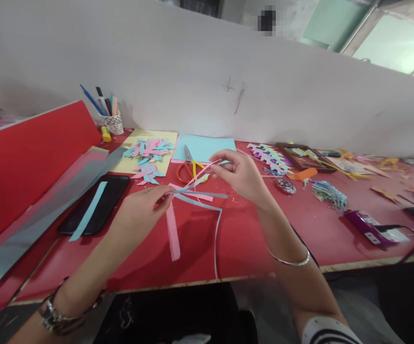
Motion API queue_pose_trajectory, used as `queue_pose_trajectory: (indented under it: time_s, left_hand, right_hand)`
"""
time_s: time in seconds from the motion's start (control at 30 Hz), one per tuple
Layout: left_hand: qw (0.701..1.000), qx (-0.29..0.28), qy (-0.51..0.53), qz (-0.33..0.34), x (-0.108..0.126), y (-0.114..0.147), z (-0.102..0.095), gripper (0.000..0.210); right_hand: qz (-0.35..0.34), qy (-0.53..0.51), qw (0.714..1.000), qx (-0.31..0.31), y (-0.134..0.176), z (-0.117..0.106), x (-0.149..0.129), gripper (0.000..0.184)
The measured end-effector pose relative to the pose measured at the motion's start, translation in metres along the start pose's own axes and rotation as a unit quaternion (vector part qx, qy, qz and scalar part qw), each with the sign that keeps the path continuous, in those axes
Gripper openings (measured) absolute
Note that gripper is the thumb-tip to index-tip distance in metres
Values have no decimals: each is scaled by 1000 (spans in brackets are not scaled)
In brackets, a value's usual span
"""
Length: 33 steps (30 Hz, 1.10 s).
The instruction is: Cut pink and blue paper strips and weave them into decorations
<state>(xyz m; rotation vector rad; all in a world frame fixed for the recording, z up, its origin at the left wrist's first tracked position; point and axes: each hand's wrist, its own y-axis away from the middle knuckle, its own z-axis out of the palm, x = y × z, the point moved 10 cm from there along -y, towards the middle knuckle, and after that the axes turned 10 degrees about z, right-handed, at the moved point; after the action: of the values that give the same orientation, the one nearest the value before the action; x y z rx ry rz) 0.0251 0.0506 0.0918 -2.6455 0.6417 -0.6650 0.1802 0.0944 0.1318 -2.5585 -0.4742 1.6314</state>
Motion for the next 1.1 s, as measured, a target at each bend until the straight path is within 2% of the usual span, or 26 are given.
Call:
queue_pose_trajectory:
  time_s: [0.1,0.2,0.3,0.4,0.47,0.6,0.87,1.1]
  left_hand:
    - [1000,-11,-13,9,7,-6,0,30]
    - [999,-12,-24,21,13,-12,-2,30]
    - [1000,12,-14,22,13,-14,-8,30]
    - [999,41,6,15,8,-12,-15,31]
    - [998,50,19,13,5,-11,-19,30]
    - [997,36,63,11,2,-11,-19,26]
    - [995,7,95,37,-1,-11,-23,22]
    - [989,6,147,5,-17,-7,-22,27]
  right_hand:
    - [-6,3,999,-37,2,13,-9,9]
    - [-30,52,997,-55,5,23,-23,13]
    - [-65,143,987,-43,8,27,-37,16]
    - [-94,226,970,-3,9,22,-46,16]
    - [-108,256,960,16,9,18,-49,17]
    - [-119,278,953,10,12,17,-52,18]
    - [-129,224,964,55,16,-6,-56,10]
    - [-43,75,994,73,6,-27,-27,6]
